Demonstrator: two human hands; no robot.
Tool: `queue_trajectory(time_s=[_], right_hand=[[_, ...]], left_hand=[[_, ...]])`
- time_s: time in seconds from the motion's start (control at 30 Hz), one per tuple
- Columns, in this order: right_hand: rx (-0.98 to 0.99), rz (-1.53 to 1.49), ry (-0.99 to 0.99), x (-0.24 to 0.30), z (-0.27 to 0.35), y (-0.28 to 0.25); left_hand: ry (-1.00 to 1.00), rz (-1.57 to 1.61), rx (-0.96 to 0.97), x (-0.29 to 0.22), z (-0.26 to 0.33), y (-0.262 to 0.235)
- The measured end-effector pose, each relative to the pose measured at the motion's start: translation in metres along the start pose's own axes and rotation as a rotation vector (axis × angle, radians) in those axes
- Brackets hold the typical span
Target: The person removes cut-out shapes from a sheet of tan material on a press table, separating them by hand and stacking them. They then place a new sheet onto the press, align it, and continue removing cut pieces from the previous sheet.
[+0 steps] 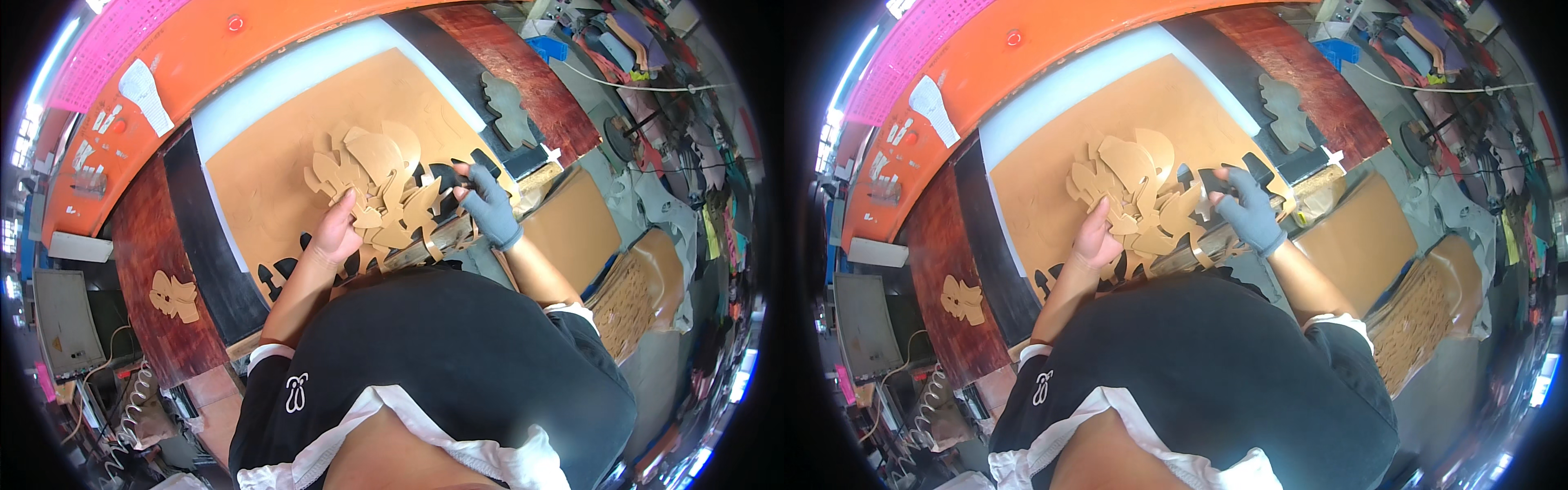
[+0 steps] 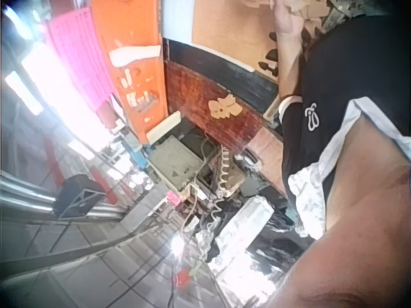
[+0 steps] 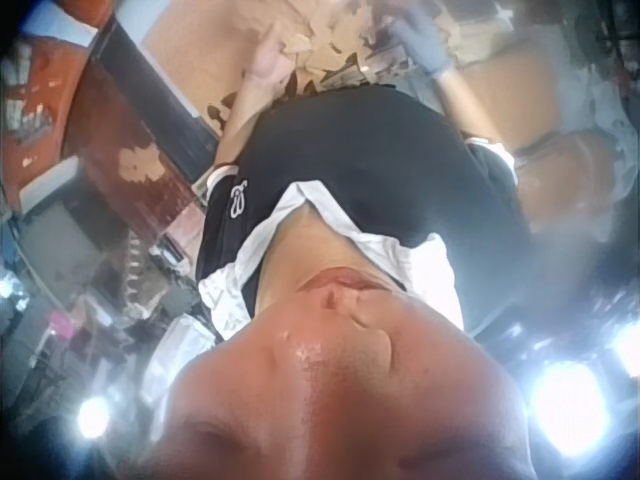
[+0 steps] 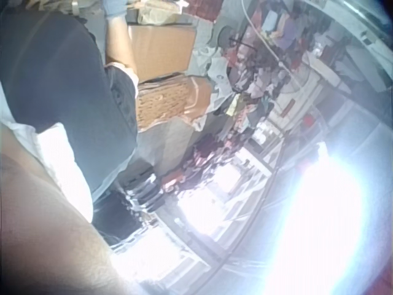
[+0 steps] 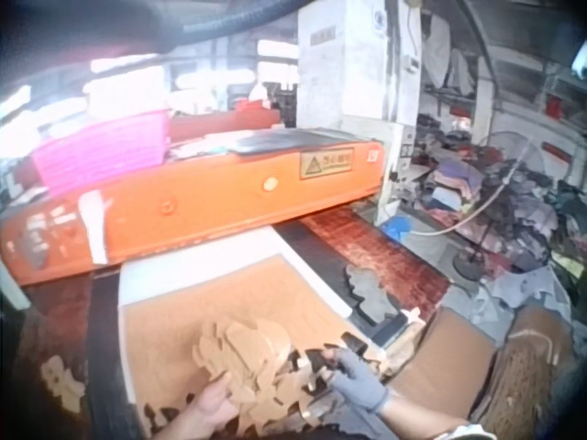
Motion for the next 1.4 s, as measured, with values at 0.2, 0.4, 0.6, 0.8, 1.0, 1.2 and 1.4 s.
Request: queue_trajectory(time_s=[0.2, 0.4, 0.6, 0.8, 1.0, 1.2, 1.4], right_hand=[[0.352, -0.098, 0.09, 0.043, -0.009, 0.05], [0.571, -0.013, -0.045, 0.075, -0.01, 0.083], [0.326, 0.651, -0.38, 0.089, -0.015, 0.074], [0.02, 0.727, -0.686, 0.115, 0.013, 0.063], [0.234, 0.604, -0.813, 0.116, 0.032, 0.09], [0.268, 0.525, -0.945, 0.115, 0.049, 0.102], [0.353, 0.473, -0.864, 0.106, 0.043, 0.103]], left_hand=[[-0.054, 0.123, 0.19, -0.001, 0.0, 0.022], [-0.088, -0.091, 0.083, 0.004, 0.007, 0.013], [-0.041, -0.132, -0.051, 0.004, 0.007, -0.002], [-0.025, -0.093, -0.117, 0.007, 0.007, -0.01], [0.031, -0.19, -0.048, -0.003, 0.004, 0.009], [-0.05, -0.108, 0.029, -0.003, 0.009, 0.026], [-0.082, -0.149, -0.06, 0.001, 0.01, 0.008]])
Point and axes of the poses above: each hand's wrist, its own z-axis away from the middle knuckle, its own y-axis out of the palm, x = y × z, the point moved 10 cm from there along -z, towards the middle knuckle, and after that the axes turned 1 degree about -z, right-handed, at the moved point
